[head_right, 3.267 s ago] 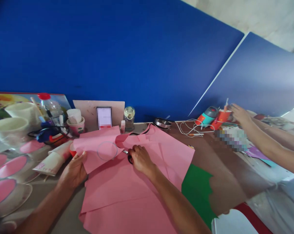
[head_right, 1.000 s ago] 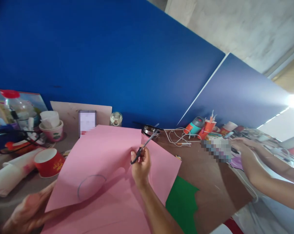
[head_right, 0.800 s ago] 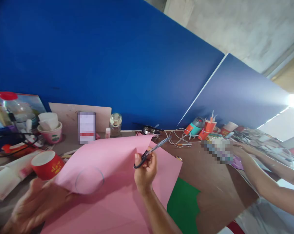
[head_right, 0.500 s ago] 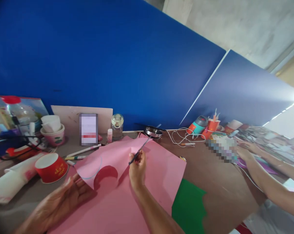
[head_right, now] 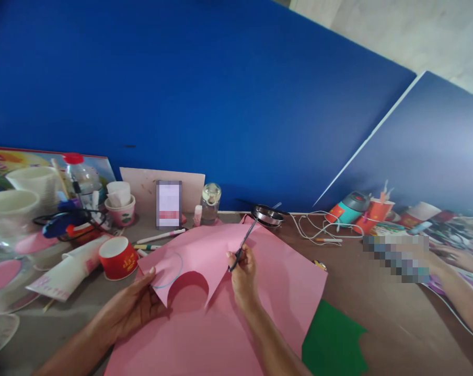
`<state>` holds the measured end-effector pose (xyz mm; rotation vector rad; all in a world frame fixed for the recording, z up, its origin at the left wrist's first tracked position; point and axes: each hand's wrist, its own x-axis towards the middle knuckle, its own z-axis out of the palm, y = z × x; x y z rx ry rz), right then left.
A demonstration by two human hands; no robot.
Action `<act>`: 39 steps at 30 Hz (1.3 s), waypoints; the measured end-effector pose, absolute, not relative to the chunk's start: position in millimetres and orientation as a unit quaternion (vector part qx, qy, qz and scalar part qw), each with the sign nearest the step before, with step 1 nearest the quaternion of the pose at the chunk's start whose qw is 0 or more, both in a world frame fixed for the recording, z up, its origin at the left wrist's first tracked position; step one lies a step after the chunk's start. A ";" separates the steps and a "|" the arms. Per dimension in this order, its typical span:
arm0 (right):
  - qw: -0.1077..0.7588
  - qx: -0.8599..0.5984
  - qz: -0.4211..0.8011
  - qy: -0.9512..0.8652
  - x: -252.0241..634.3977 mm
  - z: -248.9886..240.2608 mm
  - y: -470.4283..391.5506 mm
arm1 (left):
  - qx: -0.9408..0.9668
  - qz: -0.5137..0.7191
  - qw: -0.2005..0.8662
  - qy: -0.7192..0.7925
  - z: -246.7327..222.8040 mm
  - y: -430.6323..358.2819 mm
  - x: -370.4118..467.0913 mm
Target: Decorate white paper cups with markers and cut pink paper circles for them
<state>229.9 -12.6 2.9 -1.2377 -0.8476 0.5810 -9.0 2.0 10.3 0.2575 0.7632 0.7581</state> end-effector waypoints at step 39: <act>0.546 -0.507 0.604 -0.283 131.5 20.7 -83.2 | 0.305 0.340 0.809 0.370 16.3 -16.1 5.0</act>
